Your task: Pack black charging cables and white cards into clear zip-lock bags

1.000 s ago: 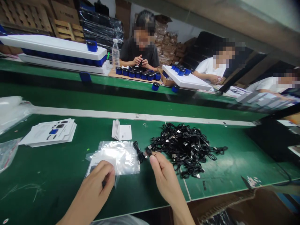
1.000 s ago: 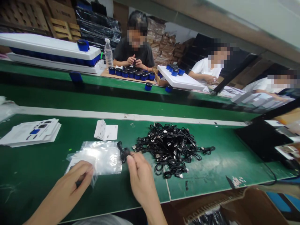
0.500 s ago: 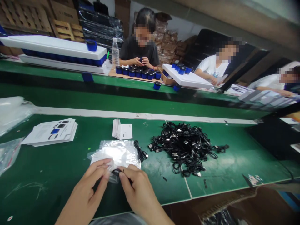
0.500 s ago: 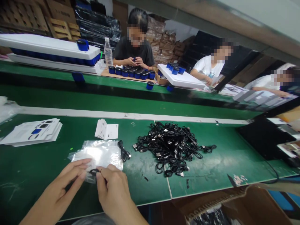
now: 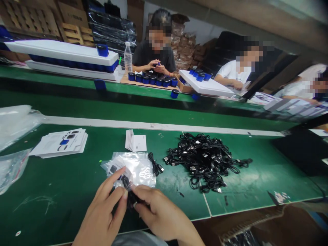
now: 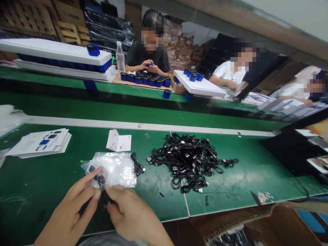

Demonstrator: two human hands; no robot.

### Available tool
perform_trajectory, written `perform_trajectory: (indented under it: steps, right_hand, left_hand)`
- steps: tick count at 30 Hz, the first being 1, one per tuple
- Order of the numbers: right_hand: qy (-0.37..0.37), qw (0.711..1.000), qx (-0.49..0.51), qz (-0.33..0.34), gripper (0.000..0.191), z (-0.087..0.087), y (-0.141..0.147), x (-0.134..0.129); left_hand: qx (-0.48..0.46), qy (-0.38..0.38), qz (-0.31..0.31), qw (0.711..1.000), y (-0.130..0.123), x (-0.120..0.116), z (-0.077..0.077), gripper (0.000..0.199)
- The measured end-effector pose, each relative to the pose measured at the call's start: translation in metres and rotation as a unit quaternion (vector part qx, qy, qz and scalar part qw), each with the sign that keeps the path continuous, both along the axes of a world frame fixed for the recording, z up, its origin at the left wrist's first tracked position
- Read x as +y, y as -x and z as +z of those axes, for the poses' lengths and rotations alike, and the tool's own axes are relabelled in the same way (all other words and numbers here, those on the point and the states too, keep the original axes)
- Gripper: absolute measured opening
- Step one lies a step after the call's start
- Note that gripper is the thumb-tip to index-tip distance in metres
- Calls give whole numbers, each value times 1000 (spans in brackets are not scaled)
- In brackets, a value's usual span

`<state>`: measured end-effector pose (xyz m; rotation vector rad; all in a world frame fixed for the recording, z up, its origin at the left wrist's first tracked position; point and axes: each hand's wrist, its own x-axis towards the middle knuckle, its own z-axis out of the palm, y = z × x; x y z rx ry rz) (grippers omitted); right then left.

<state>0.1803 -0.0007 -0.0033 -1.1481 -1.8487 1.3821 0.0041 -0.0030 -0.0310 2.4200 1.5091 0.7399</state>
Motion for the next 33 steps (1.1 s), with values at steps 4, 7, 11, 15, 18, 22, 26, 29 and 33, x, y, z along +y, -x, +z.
perform_trajectory:
  steps: [4, 7, 11, 15, 18, 22, 26, 29, 33]
  right_hand:
    - [131, 981, 113, -91, 17, -9, 5, 5]
    - [46, 989, 85, -111, 27, -8, 7, 5]
    - [-120, 992, -2, -42, 44, 0, 4, 2]
    - [-135, 981, 23, -139, 29, -9, 12, 0]
    - [-130, 958, 50, -250, 17, -25, 25, -2]
    - [-159, 925, 20, -344, 13, -41, 34, -3]
    - [-72, 959, 33, -273, 22, -38, 28, 2]
    - [-22, 986, -12, -163, 19, -24, 17, 7]
    - [-45, 994, -59, -83, 12, -6, 5, 10]
  left_hand:
    - [-4, -6, -17, 1000, -1, 1, 1, 11]
    - [-25, -14, -12, 1000, -5, 0, 5, 12]
    - [-47, -9, 4, 999, -11, -1, 11, 16]
    - [-50, -17, 11, 999, -12, 0, 13, 17]
    - [-53, -17, 7, 998, -13, 0, 13, 17]
    - [-66, -13, -2, 998, -18, -6, 11, 14]
    - [-32, -38, -24, 998, -16, -10, 7, 16]
    - [53, -44, -59, 996, -3, -6, 7, 8]
    - [71, 47, -37, 996, 14, 9, 16, 65]
